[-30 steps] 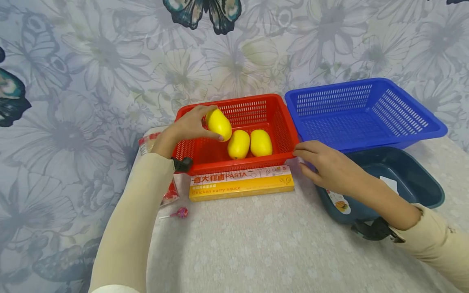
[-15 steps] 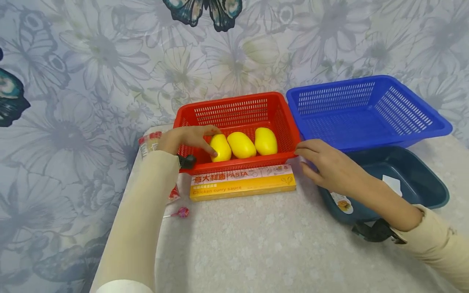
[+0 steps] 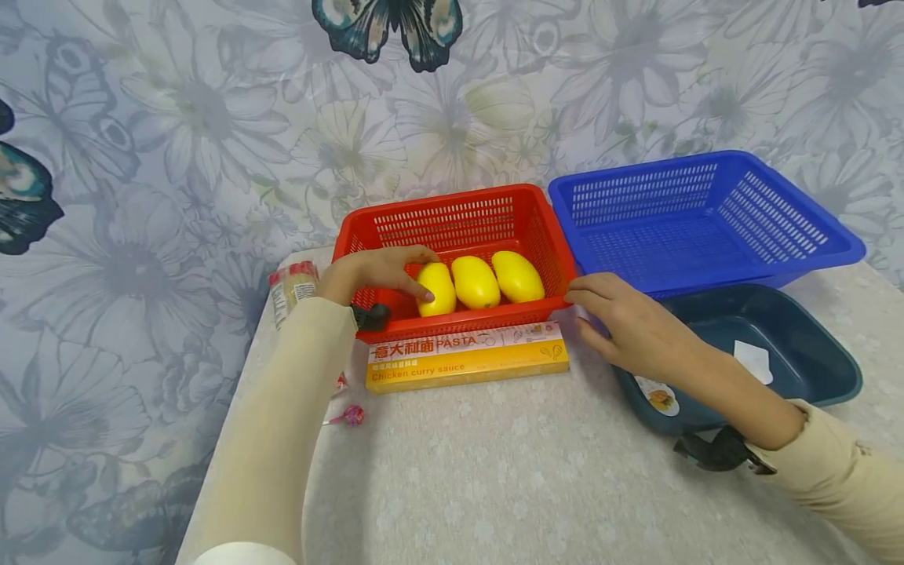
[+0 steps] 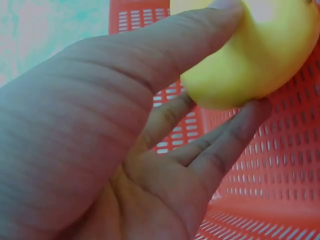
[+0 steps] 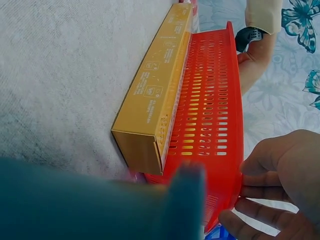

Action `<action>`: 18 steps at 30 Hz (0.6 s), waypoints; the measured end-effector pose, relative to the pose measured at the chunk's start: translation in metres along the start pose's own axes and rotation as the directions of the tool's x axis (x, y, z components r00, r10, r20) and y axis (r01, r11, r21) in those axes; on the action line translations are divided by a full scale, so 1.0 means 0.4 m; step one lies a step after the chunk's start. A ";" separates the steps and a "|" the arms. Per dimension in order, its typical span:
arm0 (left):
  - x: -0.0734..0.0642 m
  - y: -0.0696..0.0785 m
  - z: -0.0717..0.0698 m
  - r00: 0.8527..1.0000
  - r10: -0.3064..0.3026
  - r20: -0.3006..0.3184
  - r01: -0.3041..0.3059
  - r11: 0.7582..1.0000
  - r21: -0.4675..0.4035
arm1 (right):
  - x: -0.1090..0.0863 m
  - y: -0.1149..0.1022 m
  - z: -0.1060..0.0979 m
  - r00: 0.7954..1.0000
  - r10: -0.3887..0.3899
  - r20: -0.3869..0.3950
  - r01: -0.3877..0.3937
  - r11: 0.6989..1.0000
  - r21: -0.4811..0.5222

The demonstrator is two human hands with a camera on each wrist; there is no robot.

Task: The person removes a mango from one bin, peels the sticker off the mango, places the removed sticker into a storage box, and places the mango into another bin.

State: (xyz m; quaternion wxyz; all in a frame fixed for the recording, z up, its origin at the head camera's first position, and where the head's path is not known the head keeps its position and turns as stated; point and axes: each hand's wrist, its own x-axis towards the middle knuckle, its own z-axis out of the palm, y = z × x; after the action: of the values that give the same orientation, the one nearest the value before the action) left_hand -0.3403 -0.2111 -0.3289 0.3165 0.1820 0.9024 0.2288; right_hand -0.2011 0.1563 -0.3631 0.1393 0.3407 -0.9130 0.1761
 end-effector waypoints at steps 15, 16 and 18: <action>-0.011 -0.009 -0.002 0.999 -0.044 -0.022 0.041 0.992 -0.119 | -0.001 0.002 0.004 1.000 -0.001 0.000 0.001 1.000 0.013; -0.012 -0.010 -0.002 0.998 -0.052 -0.027 0.048 0.992 -0.118 | -0.001 0.003 0.005 1.000 -0.007 -0.002 0.007 1.000 0.015; -0.015 -0.012 -0.002 0.998 -0.059 -0.025 0.056 0.993 -0.105 | -0.003 0.004 0.006 1.000 -0.018 -0.004 0.018 1.000 0.014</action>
State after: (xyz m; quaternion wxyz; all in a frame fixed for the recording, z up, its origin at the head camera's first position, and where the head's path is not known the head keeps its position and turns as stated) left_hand -0.3371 -0.2180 -0.3279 0.3195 0.1360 0.8984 0.2688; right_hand -0.2015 0.1571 -0.3659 0.1404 0.3496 -0.9082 0.1820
